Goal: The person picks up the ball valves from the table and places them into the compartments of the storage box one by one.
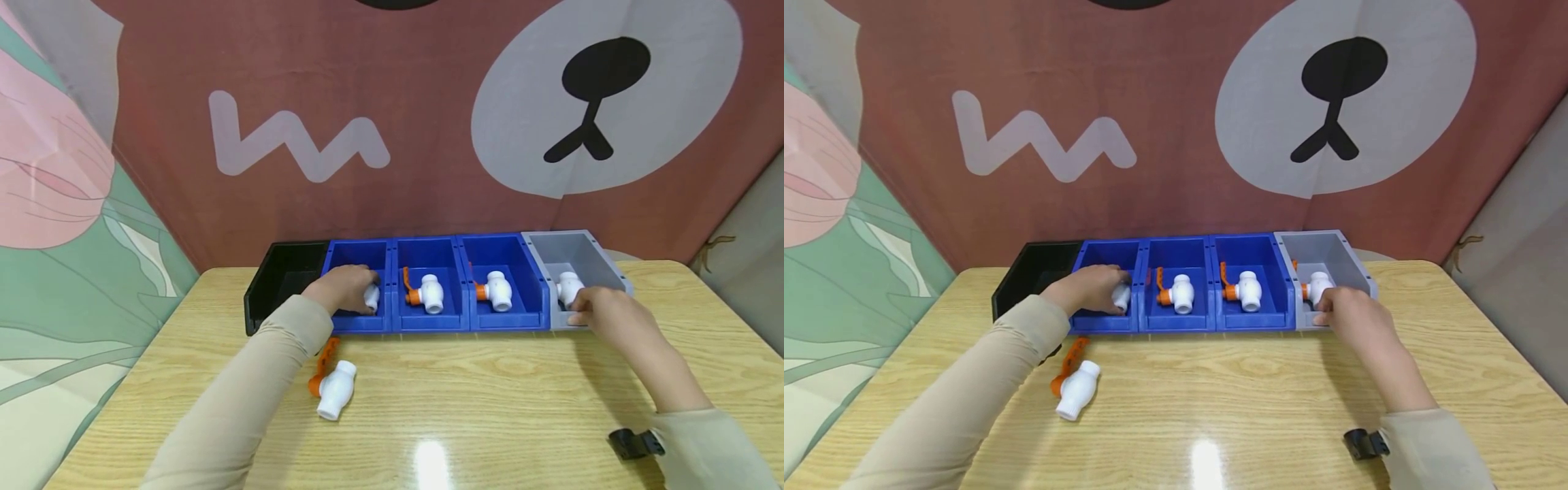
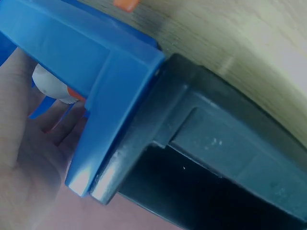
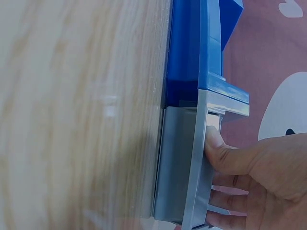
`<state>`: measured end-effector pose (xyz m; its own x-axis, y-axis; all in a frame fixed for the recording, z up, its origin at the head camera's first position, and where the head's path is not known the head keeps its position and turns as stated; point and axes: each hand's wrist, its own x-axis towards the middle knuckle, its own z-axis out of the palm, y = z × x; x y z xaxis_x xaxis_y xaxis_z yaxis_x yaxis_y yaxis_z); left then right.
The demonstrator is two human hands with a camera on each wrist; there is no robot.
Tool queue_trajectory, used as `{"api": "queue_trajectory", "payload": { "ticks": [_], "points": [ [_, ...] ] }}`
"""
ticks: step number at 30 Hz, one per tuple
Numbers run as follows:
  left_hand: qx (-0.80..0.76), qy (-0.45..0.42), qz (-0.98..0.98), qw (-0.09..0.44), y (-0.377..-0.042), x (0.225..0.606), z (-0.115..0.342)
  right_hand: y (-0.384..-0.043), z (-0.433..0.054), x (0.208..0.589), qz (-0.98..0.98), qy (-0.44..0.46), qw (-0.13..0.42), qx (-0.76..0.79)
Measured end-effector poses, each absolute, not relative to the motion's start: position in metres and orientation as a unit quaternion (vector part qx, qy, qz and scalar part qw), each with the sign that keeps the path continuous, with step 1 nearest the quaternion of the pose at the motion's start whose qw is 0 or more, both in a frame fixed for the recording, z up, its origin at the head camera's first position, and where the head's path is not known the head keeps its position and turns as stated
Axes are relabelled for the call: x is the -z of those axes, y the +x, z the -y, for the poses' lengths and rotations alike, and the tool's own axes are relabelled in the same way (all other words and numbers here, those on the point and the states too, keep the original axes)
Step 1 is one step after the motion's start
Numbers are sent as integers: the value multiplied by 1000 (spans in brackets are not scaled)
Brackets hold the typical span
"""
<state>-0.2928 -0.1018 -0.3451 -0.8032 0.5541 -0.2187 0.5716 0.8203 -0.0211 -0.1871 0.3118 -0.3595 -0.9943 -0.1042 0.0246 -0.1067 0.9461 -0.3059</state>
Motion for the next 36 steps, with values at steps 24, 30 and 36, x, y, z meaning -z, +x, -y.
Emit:
{"api": "queue_trajectory", "payload": {
  "ticks": [24,30,36],
  "points": [
    [38,274,-954,117,-288,342,103,-186,-311,359,986,55,11,-156],
    [19,275,-955,107,-290,339,106,-185,-311,357,986,54,11,-158],
    [27,291,-953,78,-287,339,106,-184,-311,359,986,53,9,-155]
  ]
}}
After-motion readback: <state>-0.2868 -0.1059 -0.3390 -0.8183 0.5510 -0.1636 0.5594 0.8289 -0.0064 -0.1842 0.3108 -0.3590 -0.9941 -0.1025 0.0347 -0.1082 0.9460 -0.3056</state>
